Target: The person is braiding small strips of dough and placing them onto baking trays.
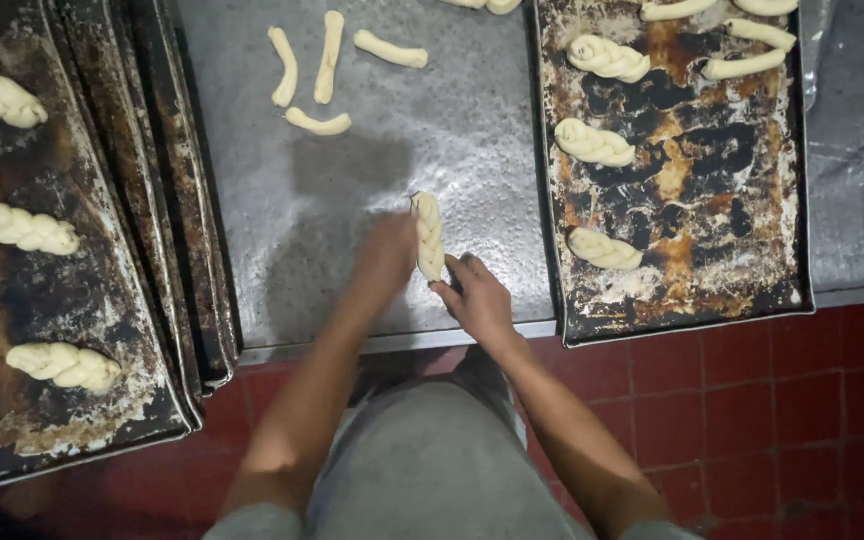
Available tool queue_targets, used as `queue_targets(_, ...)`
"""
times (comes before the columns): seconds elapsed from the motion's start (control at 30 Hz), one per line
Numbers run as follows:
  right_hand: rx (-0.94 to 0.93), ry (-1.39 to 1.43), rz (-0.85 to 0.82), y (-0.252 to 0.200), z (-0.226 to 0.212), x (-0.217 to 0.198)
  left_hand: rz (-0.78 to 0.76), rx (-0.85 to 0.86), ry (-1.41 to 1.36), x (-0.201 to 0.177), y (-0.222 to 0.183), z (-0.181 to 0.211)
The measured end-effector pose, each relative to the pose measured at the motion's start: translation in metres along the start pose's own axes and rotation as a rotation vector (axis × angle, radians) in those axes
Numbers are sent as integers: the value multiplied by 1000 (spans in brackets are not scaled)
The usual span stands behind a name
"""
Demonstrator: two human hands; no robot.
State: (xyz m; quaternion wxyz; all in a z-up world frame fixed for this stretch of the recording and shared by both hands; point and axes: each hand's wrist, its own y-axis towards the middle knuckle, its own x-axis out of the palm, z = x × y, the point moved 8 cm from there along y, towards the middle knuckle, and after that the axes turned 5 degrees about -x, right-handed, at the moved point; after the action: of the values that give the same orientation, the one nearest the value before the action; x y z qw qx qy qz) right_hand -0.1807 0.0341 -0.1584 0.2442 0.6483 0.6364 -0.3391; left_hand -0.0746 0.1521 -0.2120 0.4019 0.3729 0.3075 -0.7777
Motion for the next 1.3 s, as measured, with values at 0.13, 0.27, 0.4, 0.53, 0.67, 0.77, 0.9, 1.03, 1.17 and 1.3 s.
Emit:
queue_targets(0.13, -16, -37, 83, 9, 12, 12, 39, -48, 16, 8, 54, -19)
queue_targets(0.27, -41, 53, 105, 15, 28, -4, -22, -225, -269, 5, 34, -57)
queue_targets(0.4, -17, -71, 22, 36, 24, -43, -87, -361, -486, -11, -7, -71)
queue_targets(0.53, 152, 142, -85, 37, 16, -22, -76, -478, -665, -21, -23, -55)
queue_targets(0.67, 59, 27, -78, 51, 34, 17, -74, -216, -416, -9, -23, -24)
queue_targets(0.77, 25, 156, 11, 43, 57, -43, -84, -267, -576, -21, -19, 41)
queue_targets(0.9, 157, 392, 125, -12, 137, -171, -183, -162, -812, 37, -5, 150)
queue_targets(1.03, 207, 83, 142, -54, 230, -277, -379, -105, -567, 130, 41, 278)
queue_targets(1.17, 169, -185, 120, -65, 340, -305, -251, 147, -215, 178, 73, 362)
queue_targets(1.3, 166, -134, 72, -40, 332, -338, -88, 244, -237, 186, 110, 366)
